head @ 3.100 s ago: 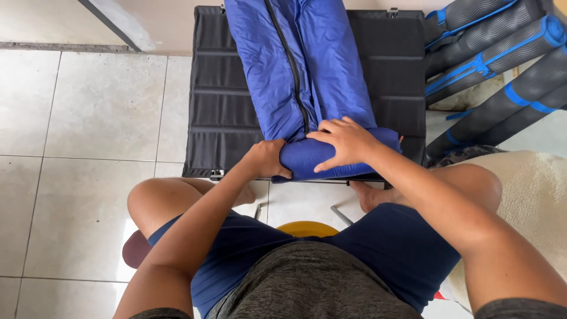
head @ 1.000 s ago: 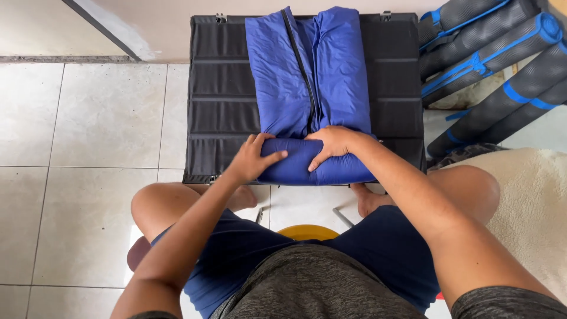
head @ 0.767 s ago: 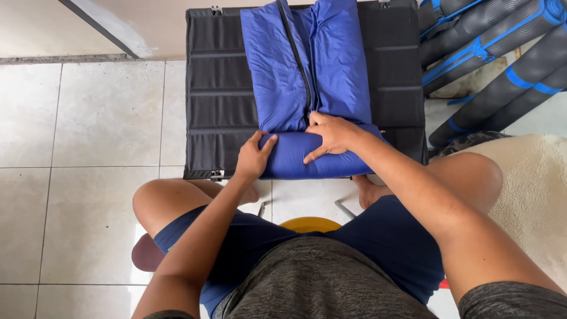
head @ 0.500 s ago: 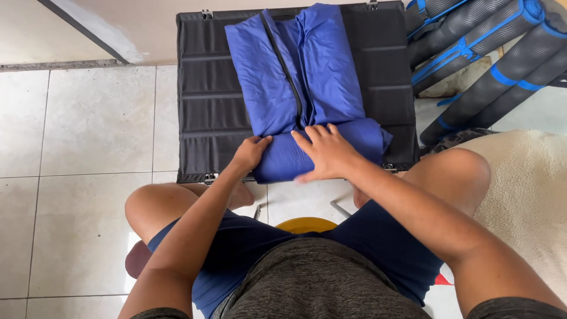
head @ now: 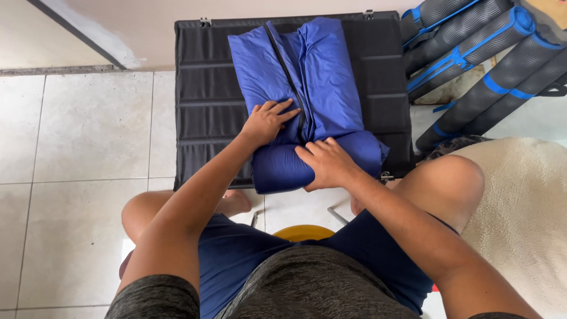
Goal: The person is folding and rolling a blue sleeping bag on a black foldable surface.
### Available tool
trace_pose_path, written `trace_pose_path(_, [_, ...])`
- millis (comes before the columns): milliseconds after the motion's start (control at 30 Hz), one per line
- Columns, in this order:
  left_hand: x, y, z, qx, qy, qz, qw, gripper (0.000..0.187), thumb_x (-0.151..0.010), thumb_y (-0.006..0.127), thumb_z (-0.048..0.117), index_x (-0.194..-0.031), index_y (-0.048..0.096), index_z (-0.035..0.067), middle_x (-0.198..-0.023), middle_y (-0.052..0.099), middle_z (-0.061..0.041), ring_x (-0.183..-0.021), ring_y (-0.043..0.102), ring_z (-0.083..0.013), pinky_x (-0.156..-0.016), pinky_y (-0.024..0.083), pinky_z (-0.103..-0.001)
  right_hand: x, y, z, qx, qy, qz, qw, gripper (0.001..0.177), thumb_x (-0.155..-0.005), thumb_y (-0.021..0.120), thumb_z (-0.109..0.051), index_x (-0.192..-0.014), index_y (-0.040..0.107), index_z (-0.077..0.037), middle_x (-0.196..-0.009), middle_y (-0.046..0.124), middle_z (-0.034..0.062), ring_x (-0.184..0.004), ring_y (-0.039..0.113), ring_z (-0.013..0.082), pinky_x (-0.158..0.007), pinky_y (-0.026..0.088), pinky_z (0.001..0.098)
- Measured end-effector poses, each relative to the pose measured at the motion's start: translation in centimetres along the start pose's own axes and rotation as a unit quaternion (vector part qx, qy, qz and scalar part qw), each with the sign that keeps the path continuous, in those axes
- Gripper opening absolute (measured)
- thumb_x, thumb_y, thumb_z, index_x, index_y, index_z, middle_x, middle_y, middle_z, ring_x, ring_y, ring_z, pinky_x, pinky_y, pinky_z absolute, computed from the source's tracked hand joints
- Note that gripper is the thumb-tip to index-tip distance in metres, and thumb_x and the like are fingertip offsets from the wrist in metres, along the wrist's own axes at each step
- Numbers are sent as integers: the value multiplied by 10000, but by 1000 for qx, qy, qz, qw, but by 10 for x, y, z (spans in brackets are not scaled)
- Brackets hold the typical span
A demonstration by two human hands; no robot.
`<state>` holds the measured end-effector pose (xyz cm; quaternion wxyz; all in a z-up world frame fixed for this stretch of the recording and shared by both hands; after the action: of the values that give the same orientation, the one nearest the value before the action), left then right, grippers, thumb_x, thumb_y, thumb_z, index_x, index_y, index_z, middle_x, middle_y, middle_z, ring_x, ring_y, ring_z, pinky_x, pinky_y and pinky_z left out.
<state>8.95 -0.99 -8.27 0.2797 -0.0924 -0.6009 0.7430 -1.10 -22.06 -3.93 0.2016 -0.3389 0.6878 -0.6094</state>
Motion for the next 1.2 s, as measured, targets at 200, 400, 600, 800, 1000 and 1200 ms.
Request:
trace_pose_path(200, [-52, 13, 18, -144, 130, 66, 979, 723, -1050, 598, 198, -1667, 267, 379, -1578, 481, 20, -1357, 491, -243, -1161, 404, -446, -12, -20, 4, -65, 29, -74, 995, 1026, -655, 791, -629, -1514, 507, -146, -1225, 660, 115, -1193, 644, 316, -989, 432, 436])
trace_pose_path(400, [-123, 63, 3, -264, 184, 113, 940, 508, -982, 708, 324, -1428, 538, 498, -1315, 450, -37, -999, 619, -216, -752, 535, -359, -28, -38, 13, -121, 55, -115, 984, 1054, -632, 843, -677, -1484, 568, -121, -1292, 699, 105, -1255, 647, 293, -967, 462, 399])
trace_pose_path(600, [-144, 79, -6, -268, 199, 72, 940, 603, -928, 748, 371, -1449, 504, 548, -1348, 438, -27, -934, 628, -230, -714, 583, -358, -32, -49, 23, -211, 89, -117, 966, 1020, -600, 922, -611, -1448, 620, -132, -1315, 724, 93, -1270, 648, 324, -1001, 497, 443])
trace_pose_path(800, [-95, 66, 9, -216, 234, 128, 939, 374, -989, 639, 315, -1315, 594, 495, -1193, 472, 8, -853, 650, -205, -677, 612, -361, -36, -62, 35, -289, 115, -214, 926, 804, -537, 973, -512, -1252, 778, -201, -1184, 782, 120, -1182, 689, 391, -1000, 554, 484])
trace_pose_path(1000, [-79, 46, 9, -116, 170, 100, 973, 201, -981, 689, 281, -1147, 617, 366, -1139, 461, 29, -935, 677, -240, -763, 639, -376, -73, -35, 60, -290, 127, -279, 907, 747, -453, 1015, -579, -1120, 835, -292, -1043, 808, 24, -1056, 733, 317, -866, 607, 417])
trace_pose_path(1200, [-26, -1, 3, 182, 45, 13, 982, 326, -1035, 570, 193, -1291, 715, 333, -1452, 535, 5, -1283, 623, -392, -1074, 552, -479, -93, -25, 71, -348, 105, -305, 880, 748, -499, 1036, -466, -1175, 827, -221, -1162, 796, 90, -1113, 707, 359, -972, 576, 441])
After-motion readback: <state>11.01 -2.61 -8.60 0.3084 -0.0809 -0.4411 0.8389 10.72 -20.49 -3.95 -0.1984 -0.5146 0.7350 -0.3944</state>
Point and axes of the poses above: each hand's wrist, its own x-axis away from the middle knuckle, its own y-axis out of the palm, z = x × y, the point moved 2 cm from there along -x, towards the middle knuckle
